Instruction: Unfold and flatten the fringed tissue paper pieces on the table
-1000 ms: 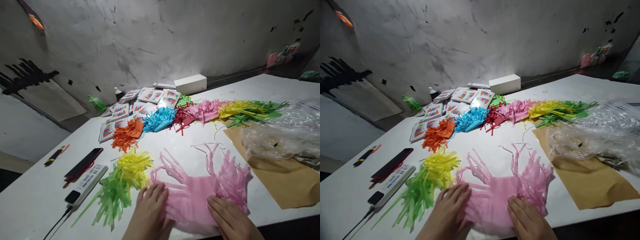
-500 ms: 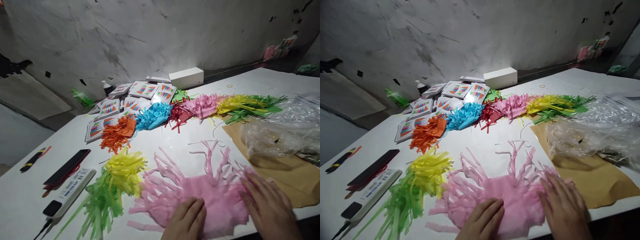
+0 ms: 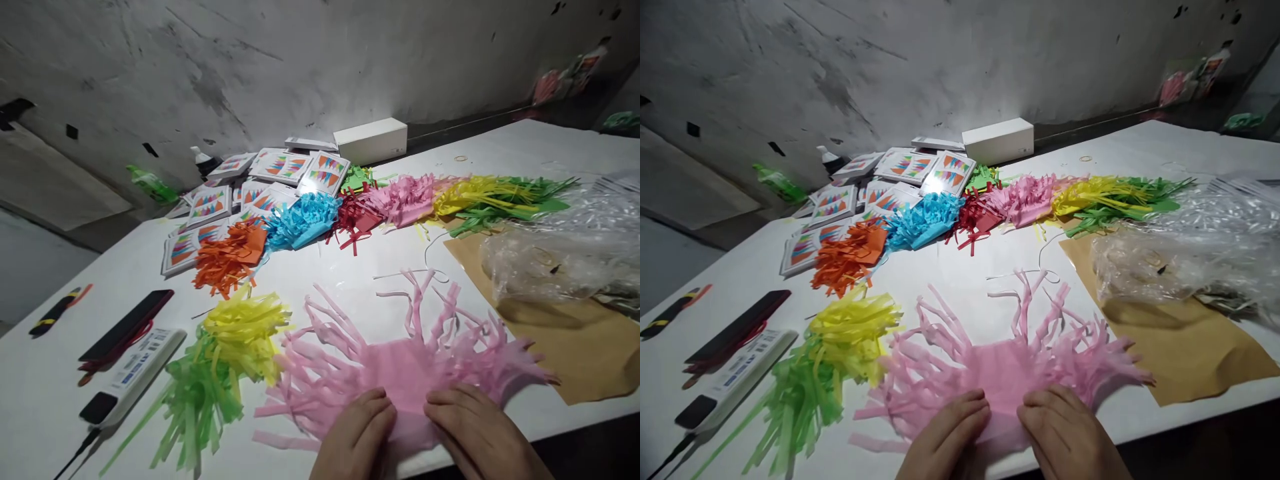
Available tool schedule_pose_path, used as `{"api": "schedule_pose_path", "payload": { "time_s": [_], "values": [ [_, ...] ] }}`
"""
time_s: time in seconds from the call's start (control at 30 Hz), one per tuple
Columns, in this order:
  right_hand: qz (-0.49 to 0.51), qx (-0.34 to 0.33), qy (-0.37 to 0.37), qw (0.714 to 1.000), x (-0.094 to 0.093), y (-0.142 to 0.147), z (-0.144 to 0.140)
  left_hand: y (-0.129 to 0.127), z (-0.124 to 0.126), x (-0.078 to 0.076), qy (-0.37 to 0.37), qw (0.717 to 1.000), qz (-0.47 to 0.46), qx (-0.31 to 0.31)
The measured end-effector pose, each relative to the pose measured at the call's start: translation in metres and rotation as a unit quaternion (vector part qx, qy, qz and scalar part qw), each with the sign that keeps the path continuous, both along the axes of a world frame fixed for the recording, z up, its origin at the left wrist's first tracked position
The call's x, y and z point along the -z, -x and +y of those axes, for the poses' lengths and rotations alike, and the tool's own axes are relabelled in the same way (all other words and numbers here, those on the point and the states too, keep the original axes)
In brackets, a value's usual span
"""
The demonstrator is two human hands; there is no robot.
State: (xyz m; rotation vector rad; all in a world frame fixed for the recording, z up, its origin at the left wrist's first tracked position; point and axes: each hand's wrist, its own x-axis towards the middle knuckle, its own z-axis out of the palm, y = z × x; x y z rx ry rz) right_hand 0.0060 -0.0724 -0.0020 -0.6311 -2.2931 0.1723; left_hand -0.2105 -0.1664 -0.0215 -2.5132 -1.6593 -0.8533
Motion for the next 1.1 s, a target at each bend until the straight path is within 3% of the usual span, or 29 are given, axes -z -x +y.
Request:
{"api": "schedule_pose_path", "payload": {
  "time_s": [0.13,0.2,0.3,0.4,0.47,0.67,0.9,1.0,1.1],
  "values": [
    [-0.027,-0.037,0.009,0.999,0.001,-0.002,0.001,0.000,-0.004,0.012,0.014,0.994,-0.087,-0.059],
    [-0.015,-0.046,0.016,0.999,0.005,0.000,0.004,-0.002,0.000,0.010,0.039,0.990,-0.111,-0.076],
    [-0.023,-0.015,0.107,0.994,0.007,0.008,0.014,-0.005,0.016,-0.011,0.157,0.976,-0.082,-0.126],
    [-0.127,0.038,0.193,0.972,0.006,0.017,0.027,-0.005,0.039,-0.037,0.297,0.934,0.024,-0.197],
    [-0.186,0.059,0.216,0.957,0.004,0.022,0.034,-0.003,0.053,-0.045,0.335,0.914,0.064,-0.220],
    [-0.238,0.067,0.222,0.943,0.000,0.035,0.046,0.001,0.073,-0.042,0.346,0.902,0.086,-0.242],
    [-0.264,0.047,0.230,0.936,0.000,0.040,0.057,-0.007,0.071,-0.035,0.339,0.893,0.116,-0.273],
    [-0.257,0.031,0.239,0.936,-0.002,0.039,0.058,-0.010,0.066,-0.035,0.327,0.899,0.116,-0.268],
    [-0.239,0.033,0.243,0.940,-0.002,0.038,0.057,-0.009,0.064,-0.037,0.270,0.921,0.131,-0.249]
  ]
}}
